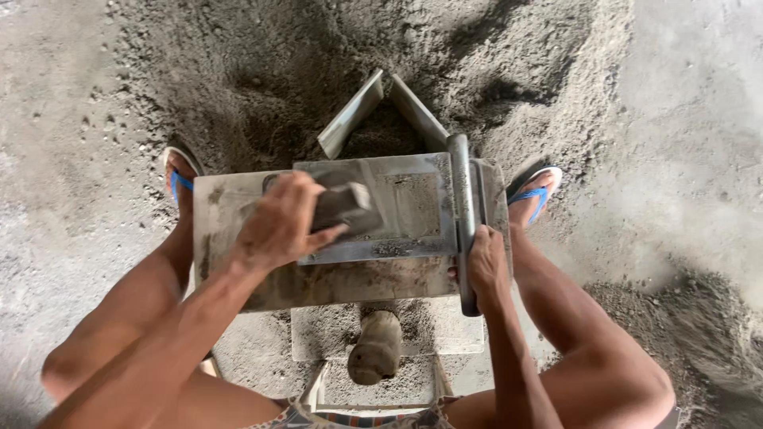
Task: The person fills a rectangular metal mold with wet concrete using a trowel and their hands. They then use a metal roller to compact the concrete within the mold, followed by scraping the surface flat with a straight edge. Finally, the person lifts the mold and flips it over to release the formed concrete block onto a stack of similar blocks.
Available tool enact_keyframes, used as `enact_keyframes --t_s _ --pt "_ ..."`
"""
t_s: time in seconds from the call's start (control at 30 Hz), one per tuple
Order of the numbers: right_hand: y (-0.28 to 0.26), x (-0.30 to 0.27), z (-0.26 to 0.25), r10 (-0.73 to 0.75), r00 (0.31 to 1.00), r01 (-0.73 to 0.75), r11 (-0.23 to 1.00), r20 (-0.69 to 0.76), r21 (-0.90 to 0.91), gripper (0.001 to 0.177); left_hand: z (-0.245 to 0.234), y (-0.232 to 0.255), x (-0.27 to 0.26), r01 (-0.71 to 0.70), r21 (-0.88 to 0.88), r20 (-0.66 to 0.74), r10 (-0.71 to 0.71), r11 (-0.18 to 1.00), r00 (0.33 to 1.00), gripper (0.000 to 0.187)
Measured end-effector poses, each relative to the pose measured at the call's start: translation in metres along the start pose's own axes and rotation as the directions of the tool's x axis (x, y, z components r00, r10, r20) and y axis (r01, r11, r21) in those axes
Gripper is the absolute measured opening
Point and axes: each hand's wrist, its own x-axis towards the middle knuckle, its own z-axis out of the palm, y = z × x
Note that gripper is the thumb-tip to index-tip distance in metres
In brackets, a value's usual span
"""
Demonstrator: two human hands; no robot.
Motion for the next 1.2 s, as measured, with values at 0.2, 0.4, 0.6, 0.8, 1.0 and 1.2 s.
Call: enact_keyframes --t_s 0.2,0.4,0.6,0.8,1.0,1.2 --pt "-0.003 -0.004 0.003 -0.071 0.995 0.069 0.997 -0.072 -0.034 0.047 0.036 0.035 0.055 -0.383 0.071 0.23 0.358 0.921 0.905 0.058" --pt "-0.007 -0.003 0.004 -0.042 0.997 0.041 0.999 -0.066 -0.014 0.046 0.046 0.042 0.062 -0.39 0.09 0.275 0.353 0.916 0.894 0.054" --pt "0.005 0.007 0.005 -0.026 0.999 0.026 1.0 -0.026 -0.01 0.048 0.049 0.042 0.06 -0.385 0.096 0.289 0.344 0.918 0.893 0.055" --pt "-0.004 -0.022 0.004 -0.134 0.991 0.135 0.989 0.011 -0.058 0.049 0.05 0.044 0.059 -0.33 0.069 0.341 0.289 0.941 0.895 0.056" --pt "-0.01 -0.05 0.012 -0.634 0.766 0.573 0.746 -0.1 -0.339 0.043 0.052 0.049 0.062 -0.246 0.095 0.381 0.193 0.965 0.904 0.068" --pt "-0.088 -0.08 0.009 -0.462 0.882 0.366 0.793 -0.09 -0.488 0.053 0.062 0.048 0.059 -0.091 -0.001 0.343 0.086 0.996 0.936 0.075"
